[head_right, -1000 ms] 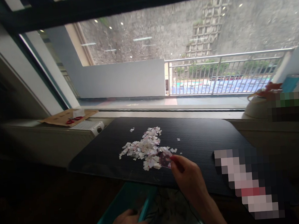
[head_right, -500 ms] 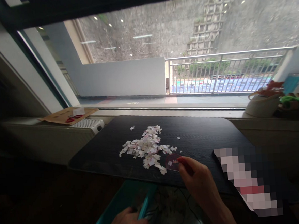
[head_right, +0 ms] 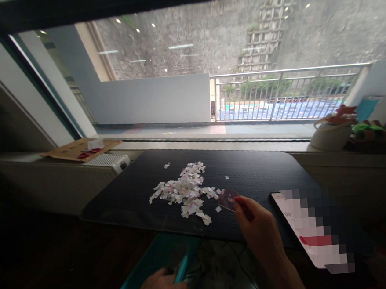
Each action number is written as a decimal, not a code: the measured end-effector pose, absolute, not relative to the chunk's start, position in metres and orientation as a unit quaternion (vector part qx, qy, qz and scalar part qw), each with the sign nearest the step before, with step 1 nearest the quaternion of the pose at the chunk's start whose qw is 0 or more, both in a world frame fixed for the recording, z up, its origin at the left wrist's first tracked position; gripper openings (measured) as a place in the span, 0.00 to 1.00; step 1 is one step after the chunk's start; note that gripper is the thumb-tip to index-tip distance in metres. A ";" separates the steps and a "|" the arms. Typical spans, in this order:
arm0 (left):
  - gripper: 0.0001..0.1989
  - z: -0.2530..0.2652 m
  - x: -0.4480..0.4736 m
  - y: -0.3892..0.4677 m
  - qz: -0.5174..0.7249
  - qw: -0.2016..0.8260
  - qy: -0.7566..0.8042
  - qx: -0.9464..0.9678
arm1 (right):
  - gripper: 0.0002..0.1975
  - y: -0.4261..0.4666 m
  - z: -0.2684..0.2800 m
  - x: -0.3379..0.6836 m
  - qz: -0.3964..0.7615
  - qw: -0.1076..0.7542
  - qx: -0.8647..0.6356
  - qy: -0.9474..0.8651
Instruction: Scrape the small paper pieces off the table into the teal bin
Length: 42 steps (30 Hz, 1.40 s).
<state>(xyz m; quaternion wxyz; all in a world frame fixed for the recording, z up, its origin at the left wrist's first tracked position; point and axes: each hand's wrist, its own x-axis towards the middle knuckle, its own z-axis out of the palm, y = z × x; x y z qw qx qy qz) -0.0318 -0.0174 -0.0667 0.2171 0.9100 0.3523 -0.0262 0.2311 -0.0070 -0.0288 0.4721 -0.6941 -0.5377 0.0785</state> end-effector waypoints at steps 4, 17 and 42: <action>0.10 -0.067 -0.031 -0.016 -0.030 0.207 0.344 0.915 | 0.13 -0.012 -0.025 0.240 0.082 0.442 -0.703 -0.551; 0.14 -0.075 -0.033 -0.011 -0.057 0.231 0.357 0.903 | 0.13 -0.017 -0.018 0.240 0.119 0.446 -0.716 -0.523; 0.09 -0.071 -0.029 -0.011 -0.087 0.250 0.359 0.895 | 0.13 -0.015 -0.019 0.221 0.148 0.465 -0.690 -0.534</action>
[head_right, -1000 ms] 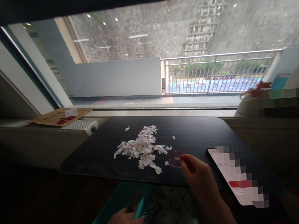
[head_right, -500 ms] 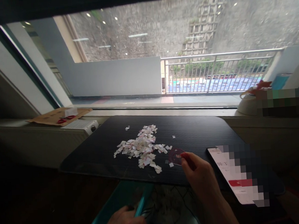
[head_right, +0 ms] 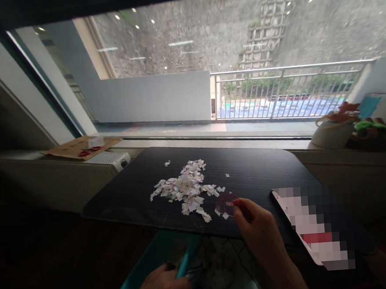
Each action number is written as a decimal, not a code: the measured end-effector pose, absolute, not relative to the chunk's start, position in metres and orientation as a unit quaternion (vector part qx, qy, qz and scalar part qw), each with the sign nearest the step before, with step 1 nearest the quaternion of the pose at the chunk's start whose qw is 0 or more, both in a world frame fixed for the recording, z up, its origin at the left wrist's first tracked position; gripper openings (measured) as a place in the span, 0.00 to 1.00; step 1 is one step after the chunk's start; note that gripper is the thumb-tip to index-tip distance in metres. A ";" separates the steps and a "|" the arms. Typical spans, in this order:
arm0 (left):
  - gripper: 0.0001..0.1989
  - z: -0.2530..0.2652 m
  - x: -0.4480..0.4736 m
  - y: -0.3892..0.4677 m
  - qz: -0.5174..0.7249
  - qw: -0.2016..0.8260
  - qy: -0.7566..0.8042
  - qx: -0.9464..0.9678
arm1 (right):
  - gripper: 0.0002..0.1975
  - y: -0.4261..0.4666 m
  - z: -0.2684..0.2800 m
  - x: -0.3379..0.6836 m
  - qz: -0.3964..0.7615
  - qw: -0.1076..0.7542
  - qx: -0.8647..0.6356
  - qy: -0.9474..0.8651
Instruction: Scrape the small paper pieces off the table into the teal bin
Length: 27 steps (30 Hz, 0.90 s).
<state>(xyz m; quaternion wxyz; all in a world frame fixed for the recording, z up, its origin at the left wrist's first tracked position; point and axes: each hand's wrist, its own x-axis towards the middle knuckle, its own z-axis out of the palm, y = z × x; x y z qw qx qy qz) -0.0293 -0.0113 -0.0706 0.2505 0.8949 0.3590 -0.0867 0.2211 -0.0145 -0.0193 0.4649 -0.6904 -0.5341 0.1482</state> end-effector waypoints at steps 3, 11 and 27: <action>0.08 -0.065 -0.028 -0.011 -0.104 0.250 0.366 0.891 | 0.13 -0.015 -0.020 0.221 0.172 0.476 -0.662 -0.553; 0.11 -0.060 -0.027 -0.013 -0.098 0.253 0.358 0.893 | 0.13 -0.020 -0.018 0.217 0.160 0.498 -0.669 -0.528; 0.09 -0.045 -0.025 -0.015 -0.082 0.256 0.367 0.890 | 0.13 -0.027 -0.008 0.230 0.124 0.412 -0.733 -0.527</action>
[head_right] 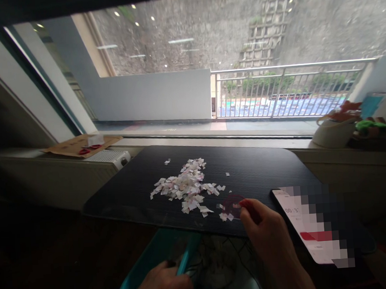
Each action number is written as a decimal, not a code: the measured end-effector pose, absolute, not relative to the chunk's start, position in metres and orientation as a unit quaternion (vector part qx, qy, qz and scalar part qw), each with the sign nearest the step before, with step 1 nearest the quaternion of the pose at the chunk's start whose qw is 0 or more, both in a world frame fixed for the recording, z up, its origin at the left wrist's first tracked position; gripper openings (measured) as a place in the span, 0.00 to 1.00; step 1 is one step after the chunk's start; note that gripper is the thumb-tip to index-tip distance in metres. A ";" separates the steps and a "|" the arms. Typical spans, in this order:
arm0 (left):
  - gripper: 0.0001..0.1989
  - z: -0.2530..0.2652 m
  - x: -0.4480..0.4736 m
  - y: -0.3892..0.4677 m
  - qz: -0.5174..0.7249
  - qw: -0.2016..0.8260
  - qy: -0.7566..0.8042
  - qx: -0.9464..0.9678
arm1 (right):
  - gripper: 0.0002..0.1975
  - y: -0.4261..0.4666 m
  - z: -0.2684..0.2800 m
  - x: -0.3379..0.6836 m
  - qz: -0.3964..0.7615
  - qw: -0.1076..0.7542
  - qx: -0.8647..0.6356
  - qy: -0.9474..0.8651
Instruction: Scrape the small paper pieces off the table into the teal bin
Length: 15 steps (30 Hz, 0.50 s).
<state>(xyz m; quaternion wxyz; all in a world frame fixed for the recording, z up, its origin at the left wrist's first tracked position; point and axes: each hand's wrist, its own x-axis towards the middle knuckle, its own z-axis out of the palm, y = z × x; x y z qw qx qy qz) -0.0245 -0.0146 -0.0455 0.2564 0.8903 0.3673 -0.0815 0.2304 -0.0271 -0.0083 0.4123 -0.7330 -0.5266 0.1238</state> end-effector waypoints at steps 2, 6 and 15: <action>0.07 -0.043 -0.024 -0.016 -0.063 0.255 0.372 0.890 | 0.14 -0.028 -0.007 0.234 0.118 0.402 -0.736 -0.532; 0.07 -0.041 -0.025 -0.017 -0.054 0.269 0.352 0.895 | 0.13 -0.030 -0.008 0.235 0.094 0.394 -0.728 -0.553; 0.07 -0.036 -0.025 -0.015 -0.058 0.283 0.358 0.888 | 0.10 -0.034 0.000 0.230 -0.015 0.361 -0.705 -0.610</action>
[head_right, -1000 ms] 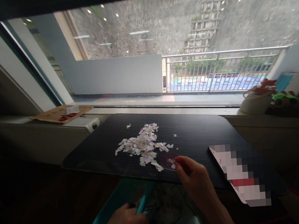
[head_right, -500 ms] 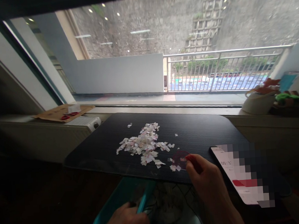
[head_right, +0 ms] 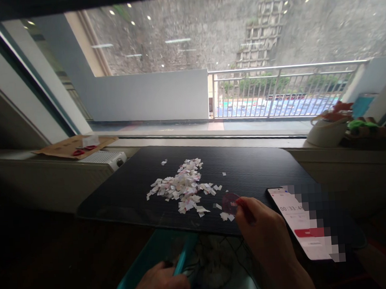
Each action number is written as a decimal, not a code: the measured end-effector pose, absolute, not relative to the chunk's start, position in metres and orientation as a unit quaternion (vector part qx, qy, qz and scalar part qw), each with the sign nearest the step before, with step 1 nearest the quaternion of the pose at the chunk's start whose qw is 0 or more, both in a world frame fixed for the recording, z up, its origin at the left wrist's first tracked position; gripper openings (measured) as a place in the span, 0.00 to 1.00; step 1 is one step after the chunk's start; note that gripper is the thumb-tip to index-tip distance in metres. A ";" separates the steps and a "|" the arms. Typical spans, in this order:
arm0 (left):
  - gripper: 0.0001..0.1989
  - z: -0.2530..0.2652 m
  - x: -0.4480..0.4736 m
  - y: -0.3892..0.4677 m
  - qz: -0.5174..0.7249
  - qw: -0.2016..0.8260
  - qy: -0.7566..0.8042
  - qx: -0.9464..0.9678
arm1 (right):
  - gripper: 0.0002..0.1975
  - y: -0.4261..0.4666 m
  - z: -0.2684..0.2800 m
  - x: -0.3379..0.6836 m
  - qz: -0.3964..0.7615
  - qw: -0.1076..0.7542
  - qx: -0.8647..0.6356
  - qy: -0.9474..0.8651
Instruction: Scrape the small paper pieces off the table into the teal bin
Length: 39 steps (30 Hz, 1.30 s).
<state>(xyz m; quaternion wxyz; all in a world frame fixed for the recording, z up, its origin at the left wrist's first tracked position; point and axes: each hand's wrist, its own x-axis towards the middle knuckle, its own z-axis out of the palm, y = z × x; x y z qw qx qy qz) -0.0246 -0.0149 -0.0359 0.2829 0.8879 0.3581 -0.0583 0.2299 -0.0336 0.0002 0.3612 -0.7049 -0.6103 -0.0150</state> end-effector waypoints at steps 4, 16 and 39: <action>0.07 -0.035 -0.024 -0.016 -0.061 0.278 0.353 0.891 | 0.10 -0.034 0.000 0.232 -0.033 0.345 -0.705 -0.618; 0.09 -0.047 -0.026 -0.014 -0.075 0.263 0.363 0.891 | 0.11 -0.027 -0.007 0.236 -0.043 0.347 -0.707 -0.615; 0.10 -0.047 -0.025 -0.013 -0.071 0.264 0.357 0.893 | 0.12 -0.045 -0.015 0.246 0.026 0.378 -0.720 -0.581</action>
